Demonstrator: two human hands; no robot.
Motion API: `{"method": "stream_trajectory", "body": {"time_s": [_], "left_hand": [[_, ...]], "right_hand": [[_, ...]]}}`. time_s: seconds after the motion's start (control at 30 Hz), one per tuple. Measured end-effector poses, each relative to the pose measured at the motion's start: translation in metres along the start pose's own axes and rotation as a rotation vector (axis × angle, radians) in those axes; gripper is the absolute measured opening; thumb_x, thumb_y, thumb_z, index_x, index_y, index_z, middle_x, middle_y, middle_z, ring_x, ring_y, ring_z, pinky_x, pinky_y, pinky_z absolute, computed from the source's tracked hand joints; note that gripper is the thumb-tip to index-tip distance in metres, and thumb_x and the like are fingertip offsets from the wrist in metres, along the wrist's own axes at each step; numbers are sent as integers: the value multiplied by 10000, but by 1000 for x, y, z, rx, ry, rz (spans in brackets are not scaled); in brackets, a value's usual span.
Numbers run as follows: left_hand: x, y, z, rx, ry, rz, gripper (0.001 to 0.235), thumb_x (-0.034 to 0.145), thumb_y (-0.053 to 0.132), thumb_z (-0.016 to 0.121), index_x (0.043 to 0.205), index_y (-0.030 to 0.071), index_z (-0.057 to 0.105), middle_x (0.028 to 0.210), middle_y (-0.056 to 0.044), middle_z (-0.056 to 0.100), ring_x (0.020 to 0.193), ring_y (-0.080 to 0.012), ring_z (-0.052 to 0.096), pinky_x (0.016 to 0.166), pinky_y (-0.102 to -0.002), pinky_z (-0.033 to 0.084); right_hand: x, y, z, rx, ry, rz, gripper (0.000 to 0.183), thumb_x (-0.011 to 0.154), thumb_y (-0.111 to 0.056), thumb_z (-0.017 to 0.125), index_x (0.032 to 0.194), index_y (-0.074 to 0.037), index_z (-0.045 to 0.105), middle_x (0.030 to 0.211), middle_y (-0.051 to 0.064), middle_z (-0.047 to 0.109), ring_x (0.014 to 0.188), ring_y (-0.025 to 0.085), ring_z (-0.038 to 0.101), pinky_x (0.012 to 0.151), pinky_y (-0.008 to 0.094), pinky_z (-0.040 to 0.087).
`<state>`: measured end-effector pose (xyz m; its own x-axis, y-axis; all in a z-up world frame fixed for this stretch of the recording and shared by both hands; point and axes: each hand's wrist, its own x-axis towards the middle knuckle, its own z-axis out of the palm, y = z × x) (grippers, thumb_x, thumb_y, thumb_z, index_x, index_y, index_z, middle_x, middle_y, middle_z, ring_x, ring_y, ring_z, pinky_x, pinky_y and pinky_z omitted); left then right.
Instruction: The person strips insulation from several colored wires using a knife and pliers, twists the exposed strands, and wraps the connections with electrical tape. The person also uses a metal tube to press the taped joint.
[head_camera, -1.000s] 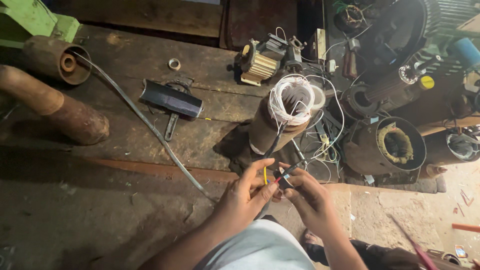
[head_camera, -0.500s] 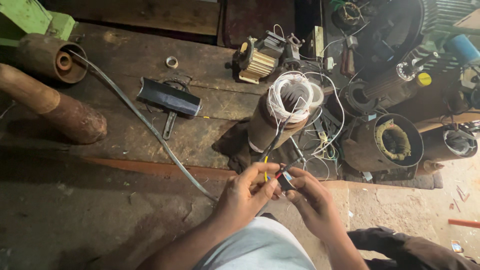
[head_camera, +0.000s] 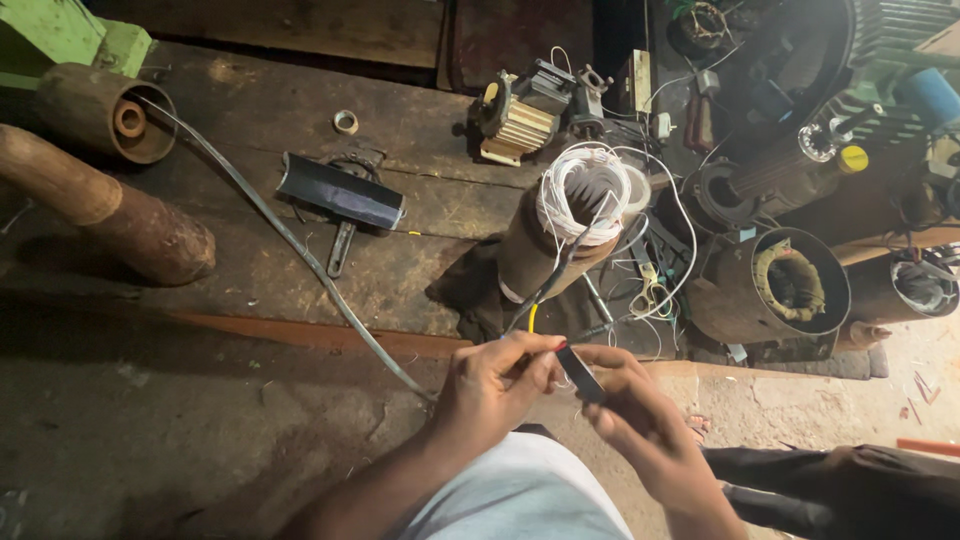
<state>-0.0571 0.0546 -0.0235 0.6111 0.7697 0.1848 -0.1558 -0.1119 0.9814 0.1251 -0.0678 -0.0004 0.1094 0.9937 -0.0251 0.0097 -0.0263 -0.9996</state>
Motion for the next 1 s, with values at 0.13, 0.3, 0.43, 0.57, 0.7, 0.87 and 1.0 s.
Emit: {"method": "stream_trajectory", "body": {"time_s": [0.13, 0.3, 0.43, 0.57, 0.7, 0.87, 1.0], "left_hand": [[1, 4, 2, 74, -53, 40, 210, 984, 90, 641, 1167, 13, 709, 893, -72, 757, 793, -120, 769, 678, -267, 609], [5, 11, 3, 97, -82, -106, 235, 1010, 234, 678, 946, 9, 702, 765, -73, 748, 719, -148, 776, 622, -294, 590], [5, 10, -1, 176, -69, -118, 260, 1036, 261, 598, 952, 22, 656, 740, -91, 731, 697, -185, 764, 623, -328, 570], [-2, 7, -3, 300, -33, 83, 188, 1045, 184, 594, 1049, -2, 618, 936, -162, 713, 878, -295, 704, 735, -395, 532], [-4, 7, 3, 301, 30, 107, 180, 1012, 173, 655, 1092, 12, 664, 993, -153, 727, 926, -281, 721, 787, -377, 558], [-3, -3, 3, 17, -80, -254, 254, 917, 168, 723, 1137, 41, 724, 905, -41, 762, 757, -89, 651, 668, -272, 534], [0, -14, 4, -1, -9, -284, 232, 927, 242, 746, 994, 20, 746, 813, -6, 734, 710, -30, 616, 634, -242, 503]], "right_hand": [[7, -9, 3, 40, -13, -82, 286, 914, -65, 688, 1188, 12, 665, 1460, 109, 434, 1320, 164, 494, 1047, 333, 458], [36, 29, 13, 163, 236, -200, 434, 924, -7, 712, 1303, -61, 507, 1293, 104, 516, 1014, 123, 519, 826, 263, 441], [35, 47, -3, -38, 134, -260, 477, 1010, -121, 596, 1393, -159, 314, 1285, 84, 616, 758, 57, 609, 593, 190, 495], [19, 46, -9, -1246, 165, 28, 299, 1040, -160, 598, 1291, -289, 501, 827, 63, 649, 628, 113, 609, 626, 258, 480], [-7, 23, 7, -594, 266, -68, 290, 1055, -18, 530, 1254, -190, 410, 1036, 127, 734, 706, 117, 640, 598, 271, 495], [1, 7, 13, 107, 139, -58, 439, 949, 6, 481, 1324, -114, 289, 1359, 157, 579, 698, 145, 639, 585, 259, 535], [12, 25, 25, -88, 343, -178, 317, 1010, 58, 484, 1281, -68, 382, 1282, 200, 574, 821, 131, 580, 670, 262, 519]]}}
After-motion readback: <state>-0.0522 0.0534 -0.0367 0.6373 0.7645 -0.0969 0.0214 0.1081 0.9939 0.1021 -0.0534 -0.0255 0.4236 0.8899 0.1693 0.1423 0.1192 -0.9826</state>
